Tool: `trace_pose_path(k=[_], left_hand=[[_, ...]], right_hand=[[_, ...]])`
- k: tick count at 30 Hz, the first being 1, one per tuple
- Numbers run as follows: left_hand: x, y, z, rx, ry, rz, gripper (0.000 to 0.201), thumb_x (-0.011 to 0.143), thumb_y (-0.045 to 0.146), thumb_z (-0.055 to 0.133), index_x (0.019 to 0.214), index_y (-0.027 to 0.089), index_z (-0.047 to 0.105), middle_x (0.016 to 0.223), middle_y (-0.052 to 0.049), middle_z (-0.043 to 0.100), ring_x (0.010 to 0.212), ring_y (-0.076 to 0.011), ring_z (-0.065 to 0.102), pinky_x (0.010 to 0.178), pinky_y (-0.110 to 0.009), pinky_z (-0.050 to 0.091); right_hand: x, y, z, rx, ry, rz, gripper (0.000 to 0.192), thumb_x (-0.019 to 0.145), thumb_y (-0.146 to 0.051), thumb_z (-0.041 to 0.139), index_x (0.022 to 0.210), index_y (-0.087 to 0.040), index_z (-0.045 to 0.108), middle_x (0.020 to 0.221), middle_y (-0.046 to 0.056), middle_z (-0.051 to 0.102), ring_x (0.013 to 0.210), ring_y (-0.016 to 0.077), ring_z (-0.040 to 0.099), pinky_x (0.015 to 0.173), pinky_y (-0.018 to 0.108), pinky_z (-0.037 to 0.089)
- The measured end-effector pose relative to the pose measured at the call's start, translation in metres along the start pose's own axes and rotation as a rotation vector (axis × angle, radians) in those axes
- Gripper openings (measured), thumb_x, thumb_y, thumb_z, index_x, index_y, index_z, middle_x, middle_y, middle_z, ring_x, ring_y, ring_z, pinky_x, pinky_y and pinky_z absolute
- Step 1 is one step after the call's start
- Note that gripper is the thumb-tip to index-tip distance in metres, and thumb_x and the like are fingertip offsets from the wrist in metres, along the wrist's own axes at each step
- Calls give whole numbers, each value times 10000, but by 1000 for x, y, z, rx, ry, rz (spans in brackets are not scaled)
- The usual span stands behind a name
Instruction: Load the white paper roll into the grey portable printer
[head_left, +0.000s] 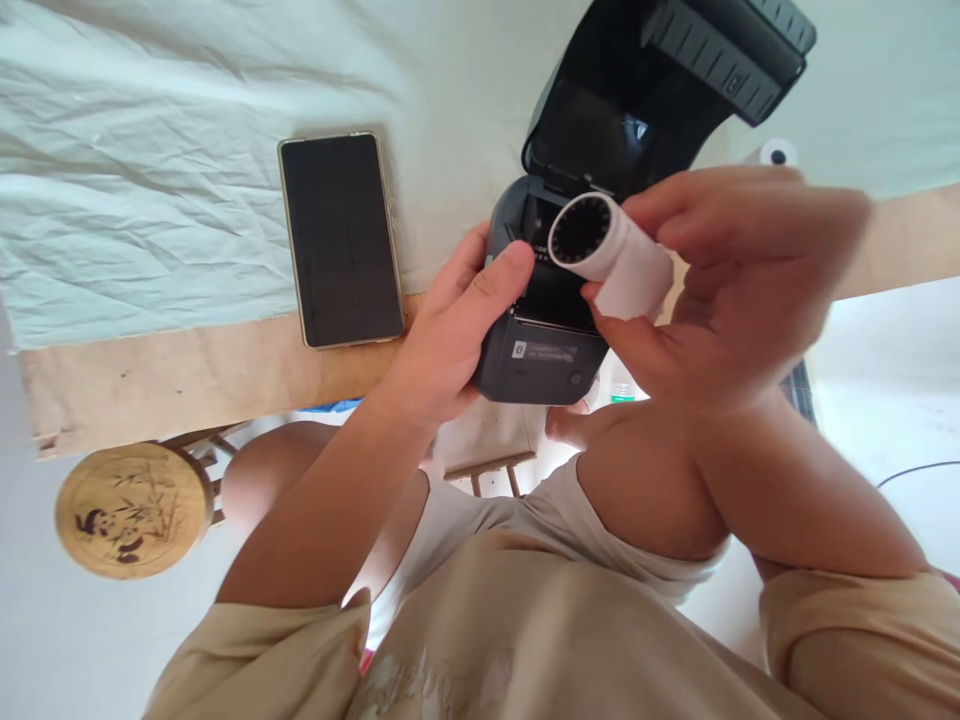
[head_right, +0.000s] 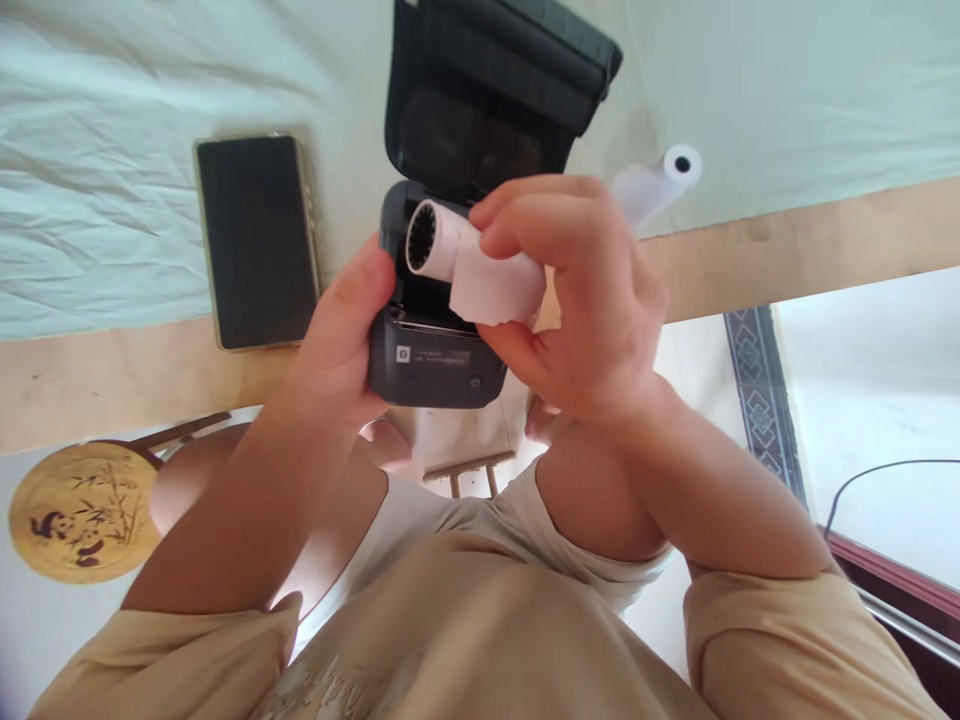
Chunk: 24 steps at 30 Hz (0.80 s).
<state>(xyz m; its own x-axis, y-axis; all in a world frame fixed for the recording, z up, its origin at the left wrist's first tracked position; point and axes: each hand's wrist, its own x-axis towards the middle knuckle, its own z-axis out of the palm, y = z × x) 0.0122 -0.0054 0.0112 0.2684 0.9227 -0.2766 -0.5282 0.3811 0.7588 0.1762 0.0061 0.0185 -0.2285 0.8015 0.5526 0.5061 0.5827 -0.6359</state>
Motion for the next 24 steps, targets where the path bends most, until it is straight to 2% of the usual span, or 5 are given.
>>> trace_pose_path(k=[3,6,12,19,24], left_hand=[[-1,0,-2,-2,-17,12,261,856,415,553,1041,232,550,893,-23,652,641,-96,628,544,-199,456],[-1,-1,-2,-4,1,25,270,856,431,550,1036,231,551,878,-13,651,597,-65,584,545,-190,449],[0,-1,-7,-86,-38,11,332,785,399,625,1063,235,548,848,3,661,644,-99,620,585,-211,485],[-4,5,0,-33,8,72,540,689,100,649,1175,272,490,825,34,609,628,-46,544,602,-165,435],[-4,4,4,17,47,76,646,649,125,645,1251,269,457,938,-12,620,739,-104,604,641,-187,480]], right_hand=[[3,2,5,-153,8,-181,274,682,-30,603,877,-198,509,1009,6,645,953,162,635,788,327,538],[3,2,3,-180,-1,-205,178,696,-44,601,802,-176,545,1071,32,626,1009,181,628,811,333,536],[-3,-7,1,-165,32,-368,197,641,-103,675,787,-202,586,819,31,557,734,125,520,619,291,407],[-7,-11,5,-165,-137,-370,198,800,-411,628,832,-220,592,833,15,606,849,156,594,766,358,457],[3,5,1,16,281,-237,231,786,-340,575,1003,-295,641,962,28,566,994,139,555,742,280,479]])
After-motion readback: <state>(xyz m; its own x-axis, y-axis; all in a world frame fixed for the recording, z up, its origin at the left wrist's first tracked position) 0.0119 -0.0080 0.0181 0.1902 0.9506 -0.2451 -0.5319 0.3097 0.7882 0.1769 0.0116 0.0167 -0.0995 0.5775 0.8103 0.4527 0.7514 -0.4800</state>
